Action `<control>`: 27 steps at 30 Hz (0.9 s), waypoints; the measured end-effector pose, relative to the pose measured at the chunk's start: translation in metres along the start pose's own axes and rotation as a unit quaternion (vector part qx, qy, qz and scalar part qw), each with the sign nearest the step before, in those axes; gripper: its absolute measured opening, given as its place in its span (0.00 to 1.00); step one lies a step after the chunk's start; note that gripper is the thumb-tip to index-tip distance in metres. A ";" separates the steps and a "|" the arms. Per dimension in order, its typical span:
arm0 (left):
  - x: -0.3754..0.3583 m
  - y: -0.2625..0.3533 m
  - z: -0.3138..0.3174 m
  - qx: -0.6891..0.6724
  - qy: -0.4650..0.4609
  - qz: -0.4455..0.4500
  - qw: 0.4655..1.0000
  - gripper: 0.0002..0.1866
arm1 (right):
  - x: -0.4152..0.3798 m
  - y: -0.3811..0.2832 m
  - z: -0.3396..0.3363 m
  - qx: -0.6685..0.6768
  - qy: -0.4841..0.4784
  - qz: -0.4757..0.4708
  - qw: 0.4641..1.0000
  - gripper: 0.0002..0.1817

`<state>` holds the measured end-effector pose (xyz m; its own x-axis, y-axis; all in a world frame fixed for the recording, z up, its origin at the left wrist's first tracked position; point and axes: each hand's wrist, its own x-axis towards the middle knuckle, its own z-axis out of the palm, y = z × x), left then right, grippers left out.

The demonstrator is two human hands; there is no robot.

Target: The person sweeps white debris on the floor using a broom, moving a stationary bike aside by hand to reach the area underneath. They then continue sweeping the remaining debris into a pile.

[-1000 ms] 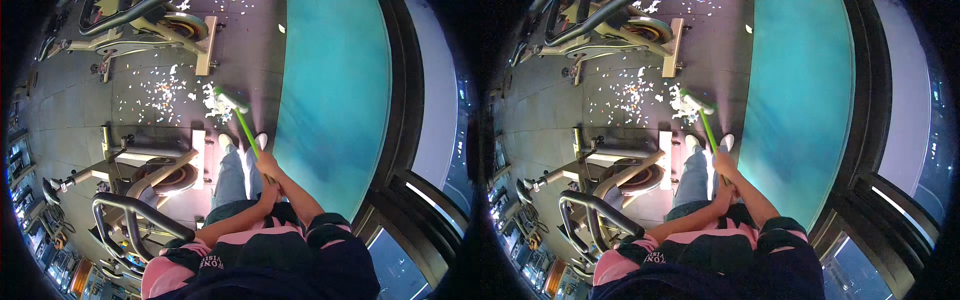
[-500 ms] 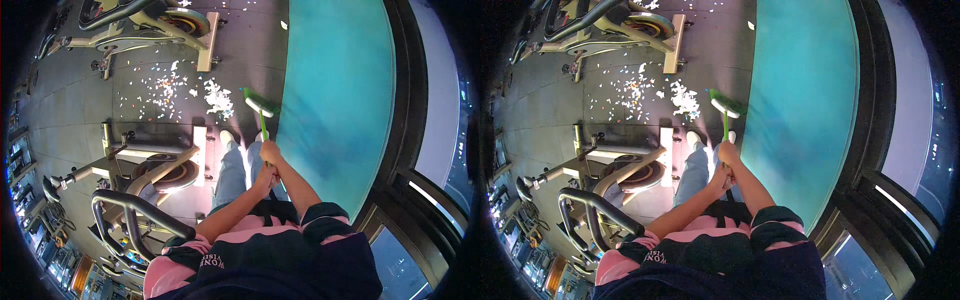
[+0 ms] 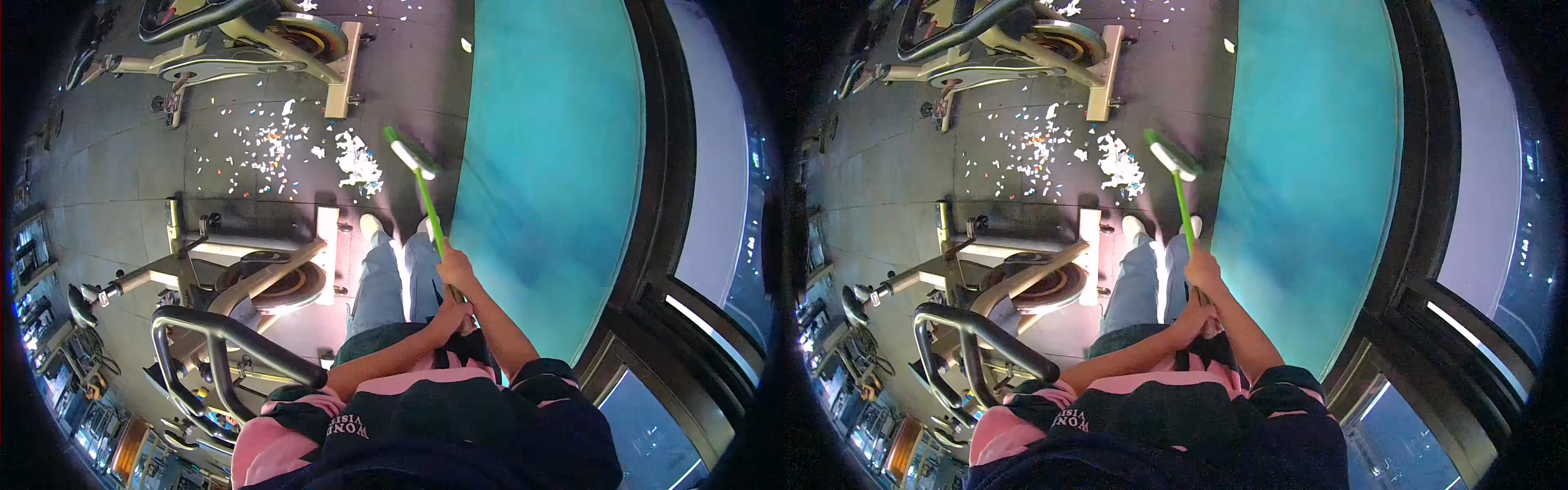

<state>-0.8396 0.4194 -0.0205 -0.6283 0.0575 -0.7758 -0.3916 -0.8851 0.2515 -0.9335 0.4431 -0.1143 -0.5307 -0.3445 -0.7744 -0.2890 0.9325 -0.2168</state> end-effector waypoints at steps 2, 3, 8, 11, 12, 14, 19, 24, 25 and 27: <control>0.005 0.012 -0.006 0.040 0.015 -0.038 0.998 0.33 | 0.021 0.015 0.017 0.035 0.034 -0.016 0.999 0.28; 0.010 0.015 -0.009 0.052 0.043 -0.024 0.997 0.35 | 0.034 0.023 0.029 0.069 0.068 -0.032 0.995 0.25; 0.017 0.031 -0.032 -0.002 0.093 -0.002 0.996 0.39 | 0.056 -0.003 0.051 0.260 -0.039 -0.027 0.964 0.19; 0.008 0.031 -0.030 -0.036 0.137 0.037 0.989 0.42 | 0.037 -0.037 0.032 0.293 -0.068 -0.025 0.953 0.18; -0.001 0.037 -0.021 -0.032 0.154 0.025 0.987 0.43 | 0.031 -0.040 0.028 0.321 -0.076 -0.054 0.943 0.19; -0.008 0.036 -0.011 -0.027 0.169 0.016 0.985 0.44 | 0.022 -0.042 0.021 0.347 -0.082 -0.085 0.930 0.20; -0.015 -0.001 0.018 0.022 0.099 0.052 0.993 0.46 | -0.013 -0.013 -0.010 0.212 -0.002 -0.124 0.969 0.35; 0.009 0.027 0.019 -0.075 0.002 -0.018 0.997 0.37 | 0.020 0.009 -0.028 0.060 0.082 -0.043 0.994 0.27; 0.024 0.031 0.011 -0.086 0.006 -0.028 0.996 0.36 | 0.036 0.008 -0.030 0.034 0.093 -0.008 0.995 0.19; 0.061 0.029 -0.014 -0.097 0.011 -0.041 0.994 0.36 | 0.098 0.019 -0.005 0.028 0.069 -0.005 0.997 0.22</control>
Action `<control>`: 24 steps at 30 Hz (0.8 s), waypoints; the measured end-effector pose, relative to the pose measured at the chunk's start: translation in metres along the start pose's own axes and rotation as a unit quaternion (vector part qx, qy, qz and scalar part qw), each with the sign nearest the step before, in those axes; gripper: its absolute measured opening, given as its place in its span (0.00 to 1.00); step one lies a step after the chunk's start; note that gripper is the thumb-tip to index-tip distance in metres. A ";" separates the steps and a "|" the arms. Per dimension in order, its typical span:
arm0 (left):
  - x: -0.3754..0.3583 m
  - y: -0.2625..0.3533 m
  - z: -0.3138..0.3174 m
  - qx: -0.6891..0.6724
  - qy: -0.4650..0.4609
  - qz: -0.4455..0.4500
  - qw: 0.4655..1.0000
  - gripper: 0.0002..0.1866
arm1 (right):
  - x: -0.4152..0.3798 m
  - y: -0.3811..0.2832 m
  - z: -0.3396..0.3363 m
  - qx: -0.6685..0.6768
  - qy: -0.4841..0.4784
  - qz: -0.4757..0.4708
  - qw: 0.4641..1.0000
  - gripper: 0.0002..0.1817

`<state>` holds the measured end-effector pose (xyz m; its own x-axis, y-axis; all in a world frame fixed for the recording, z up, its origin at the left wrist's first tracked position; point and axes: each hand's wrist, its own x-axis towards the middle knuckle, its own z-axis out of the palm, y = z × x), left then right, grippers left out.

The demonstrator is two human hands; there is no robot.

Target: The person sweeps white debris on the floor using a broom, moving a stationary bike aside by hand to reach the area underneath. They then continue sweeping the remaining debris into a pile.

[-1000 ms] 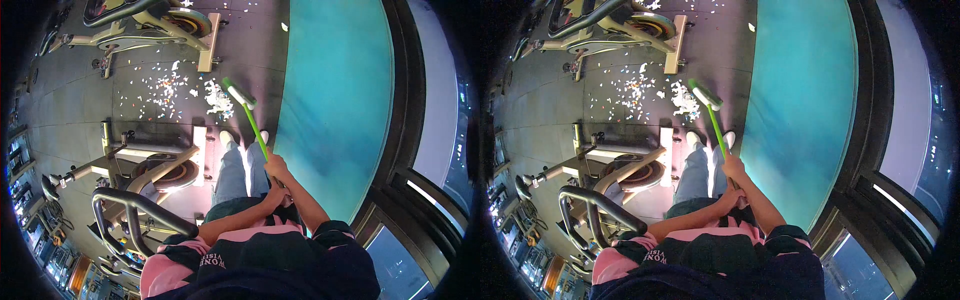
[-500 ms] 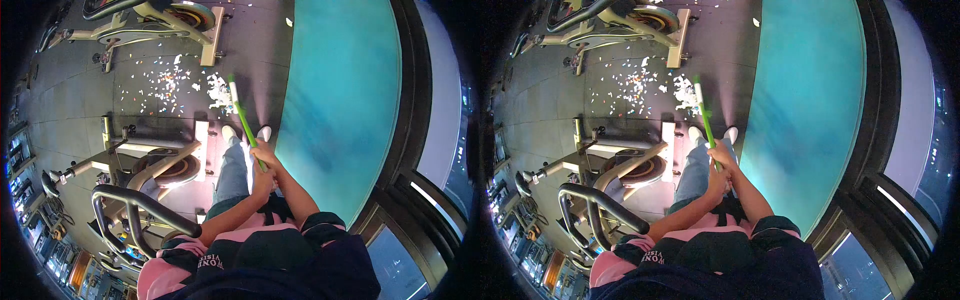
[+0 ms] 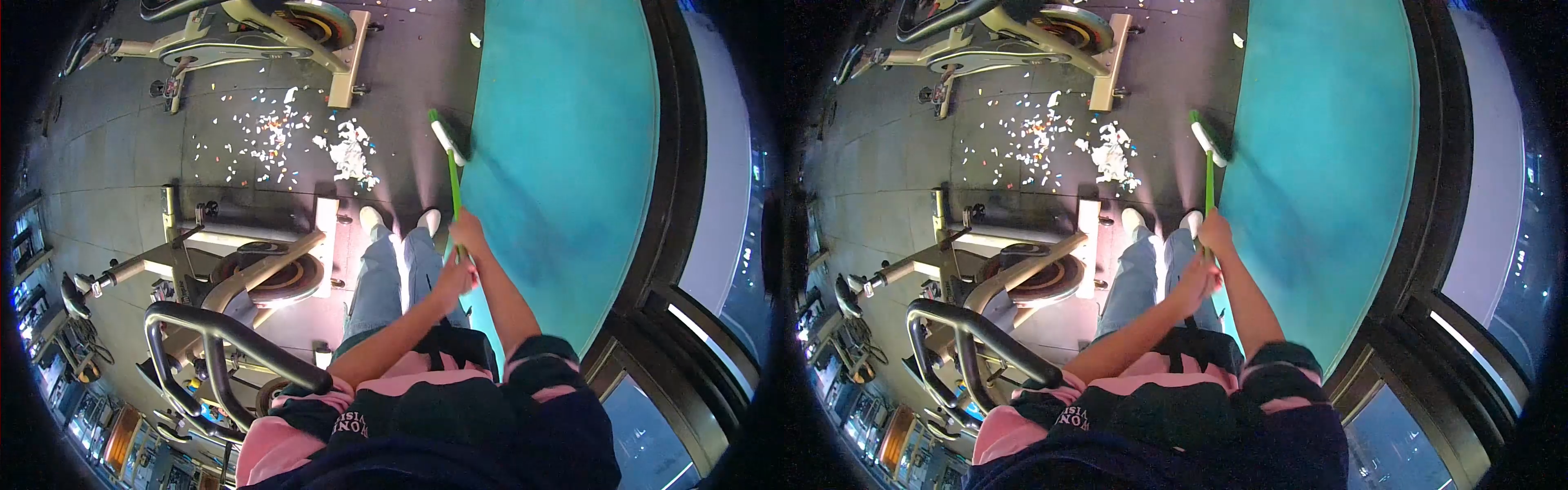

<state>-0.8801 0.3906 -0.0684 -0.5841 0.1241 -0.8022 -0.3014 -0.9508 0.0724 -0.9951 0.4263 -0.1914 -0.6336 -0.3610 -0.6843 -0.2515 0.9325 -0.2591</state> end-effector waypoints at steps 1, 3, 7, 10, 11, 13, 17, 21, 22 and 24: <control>0.018 0.005 -0.013 0.002 -0.010 0.036 0.999 0.32 | 0.017 0.006 0.013 -0.005 -0.023 0.005 1.000 0.24; 0.028 0.008 -0.034 0.006 -0.019 0.072 0.997 0.28 | 0.023 -0.014 0.030 0.007 -0.042 0.013 0.999 0.22; -0.001 -0.007 -0.047 -0.051 0.090 0.056 0.993 0.25 | -0.011 -0.041 0.053 -0.004 -0.021 -0.029 0.999 0.24; -0.035 -0.013 -0.032 -0.005 0.077 0.046 0.996 0.27 | -0.049 -0.047 0.037 0.030 -0.083 -0.059 0.994 0.25; -0.045 -0.015 -0.026 0.011 0.049 0.022 0.999 0.29 | -0.061 -0.051 0.023 0.050 -0.102 -0.051 0.992 0.29; -0.054 -0.024 -0.004 0.031 0.078 0.014 0.996 0.32 | -0.076 -0.040 0.014 0.095 -0.116 -0.077 0.986 0.31; -0.067 -0.037 0.007 0.088 0.058 -0.024 0.994 0.38 | -0.099 -0.027 0.000 0.140 -0.101 -0.085 0.981 0.36; -0.066 -0.028 0.007 0.088 0.003 0.001 0.996 0.43 | -0.086 -0.013 -0.011 0.126 -0.054 -0.075 0.988 0.33; -0.065 -0.015 0.008 0.076 -0.026 -0.050 0.995 0.43 | -0.078 -0.015 -0.011 0.125 -0.055 -0.075 0.988 0.33; -0.058 -0.003 0.007 0.080 0.014 -0.018 0.997 0.42 | -0.066 -0.018 -0.006 0.161 -0.078 0.004 0.984 0.26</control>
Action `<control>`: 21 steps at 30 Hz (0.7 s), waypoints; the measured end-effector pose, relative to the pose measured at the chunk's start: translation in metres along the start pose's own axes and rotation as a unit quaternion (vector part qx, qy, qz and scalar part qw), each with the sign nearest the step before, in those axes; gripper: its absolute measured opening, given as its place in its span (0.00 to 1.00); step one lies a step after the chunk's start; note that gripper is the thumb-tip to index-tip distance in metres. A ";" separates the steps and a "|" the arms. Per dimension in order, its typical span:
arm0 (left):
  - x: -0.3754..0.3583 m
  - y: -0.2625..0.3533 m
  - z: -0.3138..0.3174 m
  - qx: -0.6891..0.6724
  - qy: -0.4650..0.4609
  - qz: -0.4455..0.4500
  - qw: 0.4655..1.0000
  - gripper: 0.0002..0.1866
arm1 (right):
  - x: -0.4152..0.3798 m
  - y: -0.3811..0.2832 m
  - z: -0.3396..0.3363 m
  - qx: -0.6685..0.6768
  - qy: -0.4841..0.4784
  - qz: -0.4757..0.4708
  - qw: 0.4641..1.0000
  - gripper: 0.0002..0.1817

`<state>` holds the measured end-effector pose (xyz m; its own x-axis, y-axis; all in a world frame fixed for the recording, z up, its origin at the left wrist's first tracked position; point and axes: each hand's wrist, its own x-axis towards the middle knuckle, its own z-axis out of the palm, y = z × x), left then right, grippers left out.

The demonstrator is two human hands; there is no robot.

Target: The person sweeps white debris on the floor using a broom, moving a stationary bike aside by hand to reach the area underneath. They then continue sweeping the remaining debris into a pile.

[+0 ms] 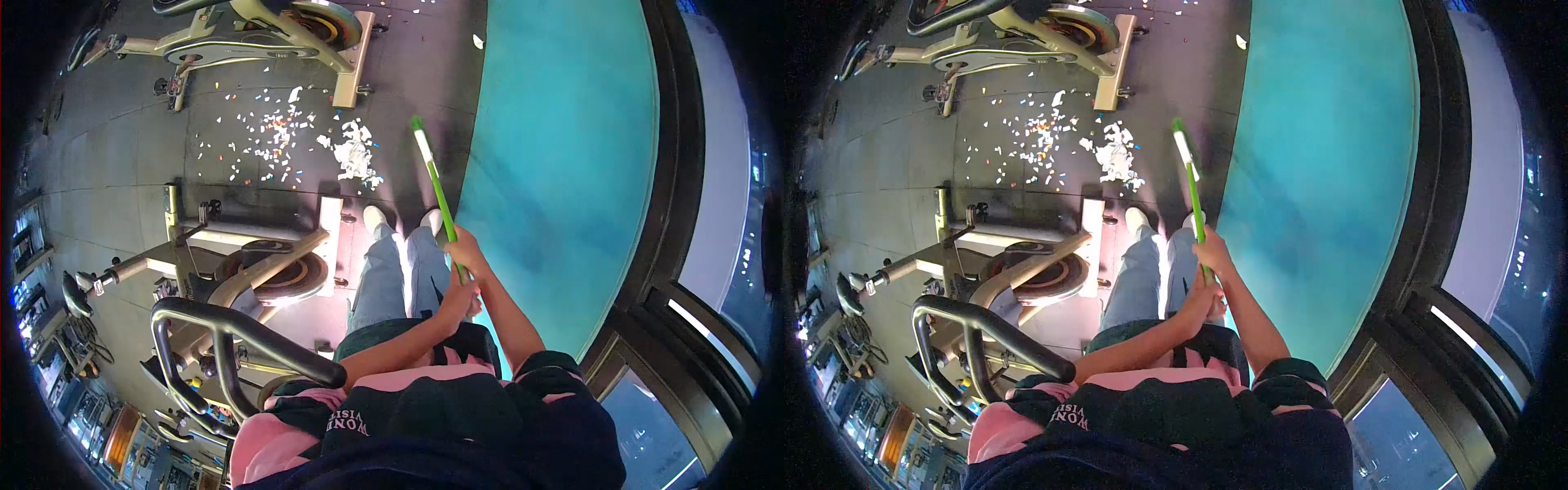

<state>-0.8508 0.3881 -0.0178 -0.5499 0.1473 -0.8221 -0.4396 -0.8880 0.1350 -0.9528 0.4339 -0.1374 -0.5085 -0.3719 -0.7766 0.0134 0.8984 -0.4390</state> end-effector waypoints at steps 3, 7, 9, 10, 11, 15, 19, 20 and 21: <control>0.000 0.010 -0.013 0.002 0.071 0.040 0.997 0.41 | 0.025 0.021 0.039 0.151 -0.032 0.003 0.988 0.17; -0.007 0.012 -0.028 -0.001 0.146 0.072 0.987 0.43 | 0.006 -0.031 0.058 0.248 -0.122 0.036 0.960 0.14; -0.011 0.014 -0.030 0.012 0.183 0.106 0.977 0.44 | 0.007 -0.043 0.069 0.308 -0.140 0.033 0.941 0.15; -0.014 0.016 -0.030 0.010 0.185 0.099 0.978 0.45 | 0.006 -0.046 0.071 0.365 -0.155 0.031 0.917 0.15; -0.016 0.018 -0.029 0.008 0.185 0.094 0.978 0.46 | 0.007 -0.048 0.070 0.349 -0.165 0.019 0.922 0.17; -0.030 0.018 -0.010 0.020 0.182 0.038 0.982 0.48 | -0.012 -0.059 0.044 0.295 -0.157 -0.006 0.943 0.21; -0.031 -0.040 0.001 0.074 0.107 0.099 0.986 0.48 | -0.043 -0.016 0.024 0.198 -0.094 -0.037 0.975 0.30; -0.029 -0.051 0.001 0.089 0.077 0.118 0.986 0.48 | -0.050 -0.010 0.021 0.163 -0.074 -0.043 0.983 0.31; -0.051 -0.022 0.015 0.086 0.060 0.037 0.994 0.48 | -0.055 -0.007 0.018 0.161 -0.073 -0.045 0.983 0.31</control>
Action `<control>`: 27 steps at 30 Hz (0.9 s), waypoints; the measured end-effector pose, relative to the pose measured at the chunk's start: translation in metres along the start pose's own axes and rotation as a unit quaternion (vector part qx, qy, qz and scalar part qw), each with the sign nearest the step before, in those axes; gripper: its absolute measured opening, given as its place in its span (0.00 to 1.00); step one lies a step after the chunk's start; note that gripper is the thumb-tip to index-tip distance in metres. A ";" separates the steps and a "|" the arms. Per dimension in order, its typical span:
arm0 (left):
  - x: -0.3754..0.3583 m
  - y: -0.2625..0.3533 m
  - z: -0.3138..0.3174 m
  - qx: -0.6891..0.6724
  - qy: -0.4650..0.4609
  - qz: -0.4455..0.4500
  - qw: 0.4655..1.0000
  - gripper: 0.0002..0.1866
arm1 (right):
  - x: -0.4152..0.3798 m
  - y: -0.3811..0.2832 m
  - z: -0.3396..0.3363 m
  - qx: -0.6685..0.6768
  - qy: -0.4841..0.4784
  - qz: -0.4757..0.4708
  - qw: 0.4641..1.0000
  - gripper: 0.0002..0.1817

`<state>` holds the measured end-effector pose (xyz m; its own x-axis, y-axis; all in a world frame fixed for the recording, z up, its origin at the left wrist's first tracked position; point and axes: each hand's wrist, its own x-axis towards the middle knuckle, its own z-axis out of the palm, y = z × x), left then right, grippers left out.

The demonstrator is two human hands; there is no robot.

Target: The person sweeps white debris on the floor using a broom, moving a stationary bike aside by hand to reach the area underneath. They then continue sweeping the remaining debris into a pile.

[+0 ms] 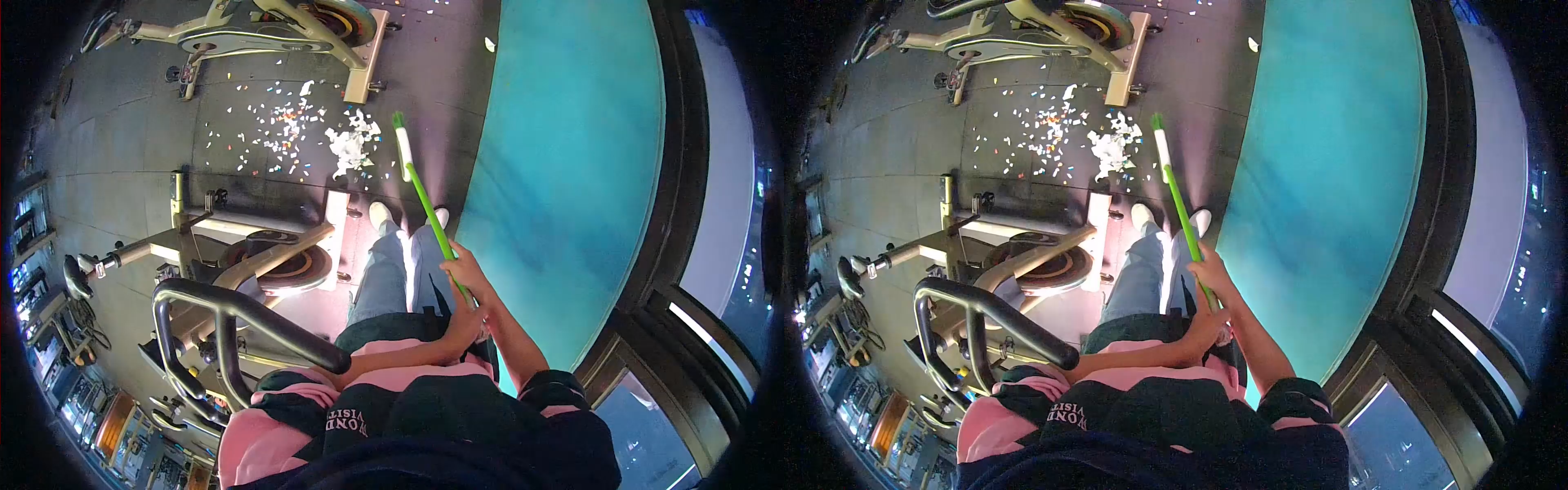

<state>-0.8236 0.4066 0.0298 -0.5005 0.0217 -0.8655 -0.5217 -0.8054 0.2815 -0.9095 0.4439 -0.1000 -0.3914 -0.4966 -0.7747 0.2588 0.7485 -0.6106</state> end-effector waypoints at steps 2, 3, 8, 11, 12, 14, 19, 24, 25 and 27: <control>0.023 -0.027 -0.007 0.006 -0.001 0.023 1.000 0.48 | -0.005 0.003 -0.002 0.039 -0.005 0.055 0.998 0.33; 0.031 -0.037 -0.010 0.014 -0.001 0.045 0.999 0.49 | 0.002 0.010 0.000 0.038 -0.006 0.056 0.998 0.33; 0.032 0.000 -0.038 0.183 0.067 0.029 0.980 0.46 | 0.050 0.039 0.036 0.219 -0.050 0.112 0.968 0.28; 0.037 -0.016 -0.048 0.106 0.091 0.072 0.988 0.48 | 0.048 0.030 0.048 0.248 -0.049 0.094 0.963 0.27; 0.035 -0.017 -0.045 0.120 0.081 0.020 0.989 0.48 | 0.041 0.025 0.046 0.249 -0.048 0.095 0.963 0.27; 0.028 -0.018 -0.035 0.135 0.067 -0.031 0.988 0.49 | 0.025 0.014 0.032 0.176 -0.039 0.054 0.982 0.29; 0.027 -0.051 -0.014 0.039 -0.036 0.116 0.992 0.49 | -0.009 0.008 0.004 0.067 -0.003 0.075 0.995 0.34; 0.056 -0.054 -0.035 0.110 0.014 0.045 0.993 0.51 | 0.016 0.020 0.017 0.127 -0.024 0.115 0.985 0.34; 0.059 -0.049 -0.040 0.128 0.051 0.006 0.990 0.51 | 0.025 0.025 0.024 0.127 -0.026 0.118 0.985 0.34; 0.057 -0.041 -0.051 0.087 0.083 0.008 0.993 0.50 | 0.046 0.029 0.043 0.109 -0.072 0.119 0.984 0.35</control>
<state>-0.7961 0.4105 -0.0524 -0.3959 -0.0998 -0.9129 -0.6337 -0.6897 0.3503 -0.8823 0.4237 -0.1604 -0.1707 -0.3877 -0.9058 0.5183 0.7465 -0.4172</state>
